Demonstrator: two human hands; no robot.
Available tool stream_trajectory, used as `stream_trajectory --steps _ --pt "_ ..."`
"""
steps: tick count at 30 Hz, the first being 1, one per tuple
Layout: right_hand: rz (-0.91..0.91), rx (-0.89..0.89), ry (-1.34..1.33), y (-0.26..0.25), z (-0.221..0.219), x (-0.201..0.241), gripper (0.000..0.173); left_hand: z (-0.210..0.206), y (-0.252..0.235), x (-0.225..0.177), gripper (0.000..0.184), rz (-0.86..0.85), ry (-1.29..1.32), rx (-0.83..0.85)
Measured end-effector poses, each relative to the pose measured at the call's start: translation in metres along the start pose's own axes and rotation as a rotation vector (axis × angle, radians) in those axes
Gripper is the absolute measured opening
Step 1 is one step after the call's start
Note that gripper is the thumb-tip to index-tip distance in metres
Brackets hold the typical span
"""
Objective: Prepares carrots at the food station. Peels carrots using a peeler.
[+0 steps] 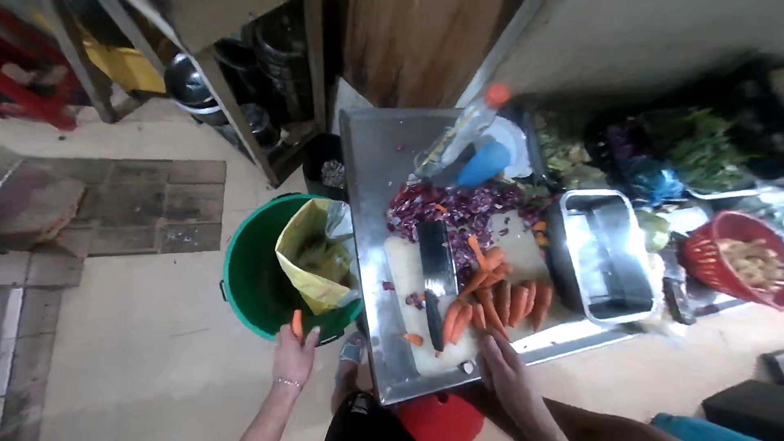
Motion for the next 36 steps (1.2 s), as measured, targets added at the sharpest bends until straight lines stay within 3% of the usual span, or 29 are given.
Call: stream_trajectory --steps 4,6,10,15,20,24,30,34,36 --pt "0.053 -0.015 -0.062 -0.008 -0.006 0.017 0.049 -0.015 0.082 -0.134 0.045 0.017 0.663 0.447" --pt "0.096 -0.004 -0.071 -0.006 -0.011 0.035 0.054 -0.039 0.108 -0.194 0.051 0.012 0.913 0.686" --pt "0.175 -0.075 -0.040 0.003 -0.011 0.065 0.043 -0.076 0.120 -0.253 0.063 0.024 0.928 0.757" --pt "0.200 -0.180 0.178 0.020 -0.004 0.079 0.054 -0.087 0.134 -0.274 0.058 0.070 0.863 0.775" --pt "0.178 -0.204 0.204 0.029 -0.002 0.070 0.060 -0.093 0.147 -0.280 0.054 0.079 0.763 0.852" --pt "0.340 -0.259 0.349 0.052 -0.006 0.095 0.058 -0.091 0.150 -0.284 0.052 0.042 0.756 0.791" --pt "0.435 -0.328 0.523 0.060 0.000 0.106 0.059 -0.096 0.158 -0.290 0.047 0.104 0.873 0.766" --pt "0.484 -0.264 0.524 0.049 0.001 0.102 0.062 -0.098 0.160 -0.288 0.048 0.106 0.858 0.762" --pt "0.363 -0.186 0.474 0.029 0.006 0.086 0.060 -0.101 0.159 -0.285 0.051 0.106 0.782 0.771"
Point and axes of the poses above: each hand's wrist, its own y-axis away from the middle knuckle, its own z-axis out of the back of the hand, x = y × z, the point moved 10 cm from there along -y, towards the middle knuckle, and after that the axes turned 4 degrees about -y, right-handed, at the moved point
